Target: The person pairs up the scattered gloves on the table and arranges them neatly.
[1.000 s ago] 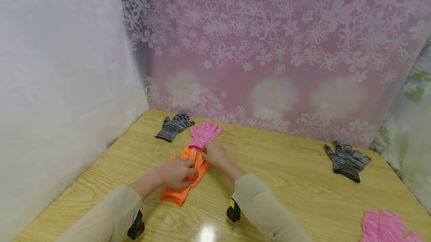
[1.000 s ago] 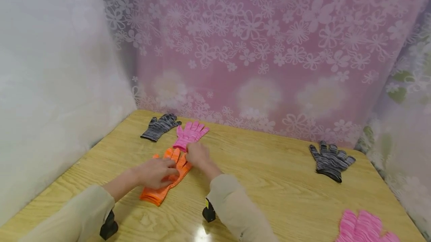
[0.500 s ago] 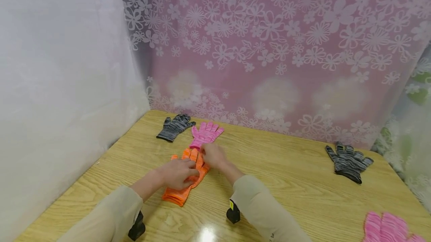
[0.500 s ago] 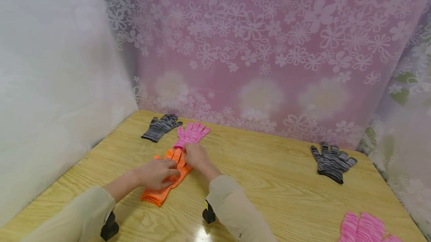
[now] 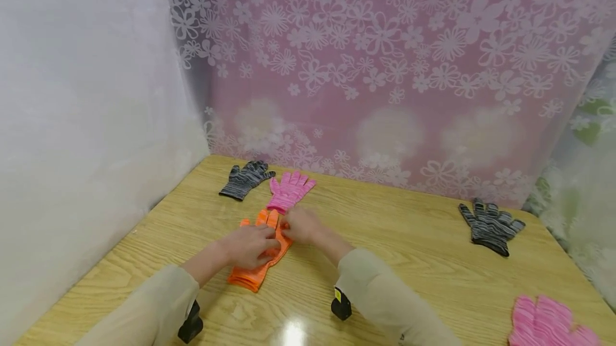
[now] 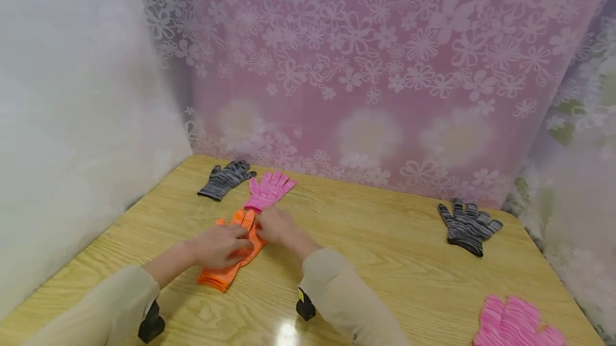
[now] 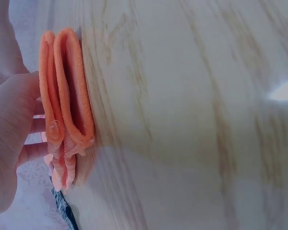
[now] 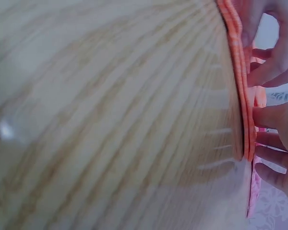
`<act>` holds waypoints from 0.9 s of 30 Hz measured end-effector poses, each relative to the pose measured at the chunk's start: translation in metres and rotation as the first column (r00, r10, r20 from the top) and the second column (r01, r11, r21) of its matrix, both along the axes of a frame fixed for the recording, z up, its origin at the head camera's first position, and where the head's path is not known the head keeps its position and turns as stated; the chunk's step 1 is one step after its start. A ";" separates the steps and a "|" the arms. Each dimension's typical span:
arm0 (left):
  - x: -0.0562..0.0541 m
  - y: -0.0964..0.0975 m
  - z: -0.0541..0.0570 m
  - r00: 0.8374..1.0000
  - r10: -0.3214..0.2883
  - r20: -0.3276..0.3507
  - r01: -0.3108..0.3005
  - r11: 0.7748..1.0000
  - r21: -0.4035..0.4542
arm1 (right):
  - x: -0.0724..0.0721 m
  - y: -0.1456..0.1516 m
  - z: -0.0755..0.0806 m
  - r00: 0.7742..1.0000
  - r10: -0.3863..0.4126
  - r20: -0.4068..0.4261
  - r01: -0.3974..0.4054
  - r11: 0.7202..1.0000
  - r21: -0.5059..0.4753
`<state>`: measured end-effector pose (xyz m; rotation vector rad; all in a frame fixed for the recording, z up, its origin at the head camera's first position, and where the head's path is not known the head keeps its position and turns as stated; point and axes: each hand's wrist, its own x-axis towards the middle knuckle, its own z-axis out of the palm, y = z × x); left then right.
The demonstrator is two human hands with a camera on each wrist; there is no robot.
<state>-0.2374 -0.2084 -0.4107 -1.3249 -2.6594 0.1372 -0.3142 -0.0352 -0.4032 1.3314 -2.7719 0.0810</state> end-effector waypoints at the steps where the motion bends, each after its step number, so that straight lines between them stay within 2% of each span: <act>1: 0.000 0.000 0.000 1.000 0.000 0.003 0.000 1.000 -0.005 | 0.001 0.000 -0.001 1.000 0.003 0.001 -0.003 1.000 0.007; 6: 0.001 0.000 0.001 1.000 0.001 0.021 -0.001 1.000 0.006 | 0.005 0.003 -0.003 0.999 0.020 -0.048 -0.019 1.000 0.002; 9: -0.001 -0.003 0.000 1.000 -0.005 0.028 0.002 0.995 0.096 | 0.006 0.003 -0.001 0.991 0.074 -0.112 -0.077 0.997 -0.019; 12: -0.006 -0.011 0.003 1.000 0.005 -0.002 -0.004 0.976 0.217 | 0.006 0.002 0.000 0.978 0.150 -0.147 -0.158 0.987 -0.040; 15: -0.012 -0.022 0.010 0.997 0.074 -0.009 -0.069 0.961 0.267 | 0.005 0.002 0.000 0.968 0.225 -0.113 -0.229 0.973 -0.029; 18: -0.020 -0.033 0.015 0.985 0.169 0.031 -0.172 0.956 0.237 | 0.004 0.003 -0.001 0.959 0.280 -0.050 -0.280 0.960 0.002; 20: -0.024 -0.037 0.018 0.976 0.214 0.043 -0.218 0.957 0.193 | 0.003 0.005 -0.003 0.949 0.313 -0.044 -0.311 0.950 0.032; 23: -0.029 -0.040 0.018 0.975 0.218 0.029 -0.220 0.964 0.151 | 0.003 0.007 -0.004 0.924 0.373 -0.088 -0.369 0.928 0.054; 25: -0.033 -0.039 0.017 0.979 0.204 0.013 -0.204 0.970 0.133 | 0.004 0.009 -0.003 0.905 0.408 -0.125 -0.403 0.913 0.061; 27: -0.036 -0.037 0.016 0.984 0.178 -0.011 -0.176 0.978 0.113 | 0.005 0.011 -0.002 0.896 0.421 -0.140 -0.415 0.907 0.073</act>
